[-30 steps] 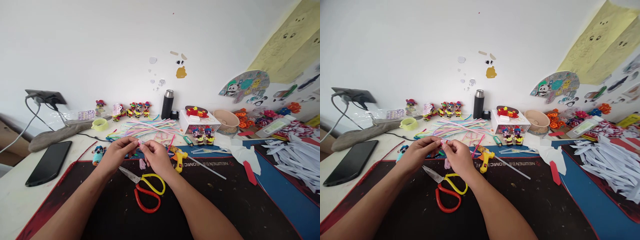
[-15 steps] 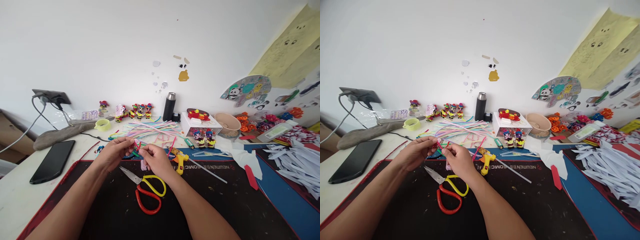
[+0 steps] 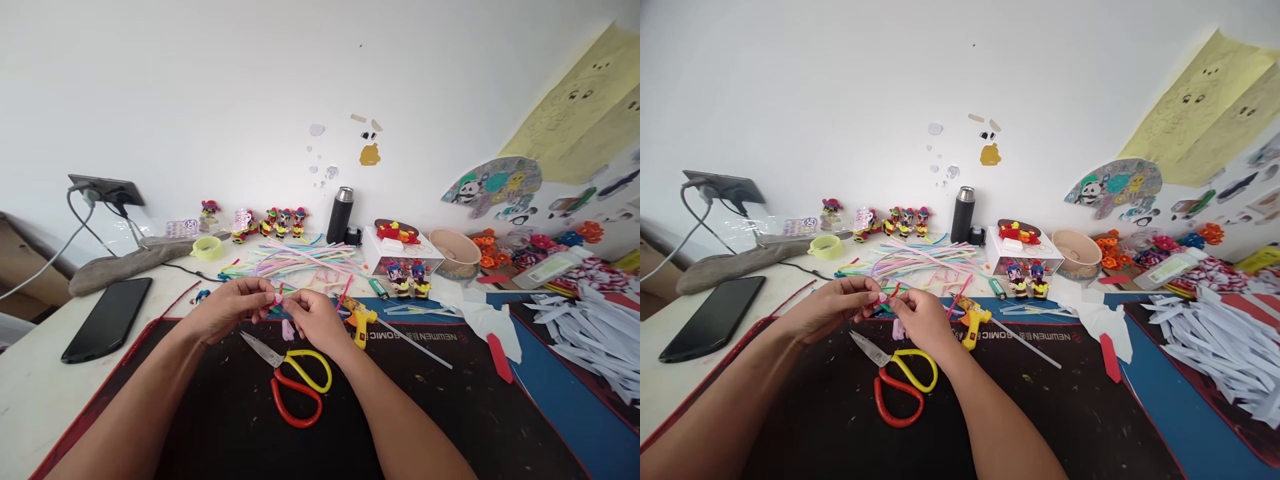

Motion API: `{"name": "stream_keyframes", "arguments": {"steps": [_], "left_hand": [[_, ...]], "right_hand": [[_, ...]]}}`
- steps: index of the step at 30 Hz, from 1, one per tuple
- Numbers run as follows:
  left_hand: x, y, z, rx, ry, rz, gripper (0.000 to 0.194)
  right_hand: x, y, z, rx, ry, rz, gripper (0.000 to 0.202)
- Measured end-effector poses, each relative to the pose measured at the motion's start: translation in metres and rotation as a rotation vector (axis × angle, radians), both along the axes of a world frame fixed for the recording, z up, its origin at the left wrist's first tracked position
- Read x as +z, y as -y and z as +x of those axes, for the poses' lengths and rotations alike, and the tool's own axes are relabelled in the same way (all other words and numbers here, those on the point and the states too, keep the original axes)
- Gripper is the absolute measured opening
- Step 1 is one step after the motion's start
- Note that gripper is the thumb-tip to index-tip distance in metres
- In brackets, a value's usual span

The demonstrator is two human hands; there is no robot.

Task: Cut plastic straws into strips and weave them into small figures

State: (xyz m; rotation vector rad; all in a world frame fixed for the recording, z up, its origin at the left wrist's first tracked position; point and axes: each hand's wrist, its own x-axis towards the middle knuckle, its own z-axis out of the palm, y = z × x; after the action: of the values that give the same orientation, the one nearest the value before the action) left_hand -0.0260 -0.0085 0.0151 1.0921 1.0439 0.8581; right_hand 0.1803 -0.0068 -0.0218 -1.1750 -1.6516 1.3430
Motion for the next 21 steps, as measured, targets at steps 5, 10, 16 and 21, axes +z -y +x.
{"name": "stream_keyframes", "arguments": {"steps": [5, 10, 16, 21], "left_hand": [[0.001, 0.001, 0.002, -0.180, -0.180, 0.102, 0.031], [-0.003, 0.000, 0.008, -0.237, -0.438, 0.191, 0.030], [-0.007, -0.002, 0.011, -0.114, -0.567, 0.257, 0.026], [-0.014, -0.006, 0.012, -0.024, -0.577, 0.276, 0.023]], "right_hand": [[0.003, 0.000, 0.000, -0.004, 0.024, 0.001, 0.024], [0.006, 0.001, 0.001, -0.016, 0.070, 0.008, 0.022], [0.006, 0.003, 0.002, 0.013, 0.144, 0.113, 0.023], [0.007, 0.008, -0.001, -0.005, 0.387, 0.358, 0.020]]}}
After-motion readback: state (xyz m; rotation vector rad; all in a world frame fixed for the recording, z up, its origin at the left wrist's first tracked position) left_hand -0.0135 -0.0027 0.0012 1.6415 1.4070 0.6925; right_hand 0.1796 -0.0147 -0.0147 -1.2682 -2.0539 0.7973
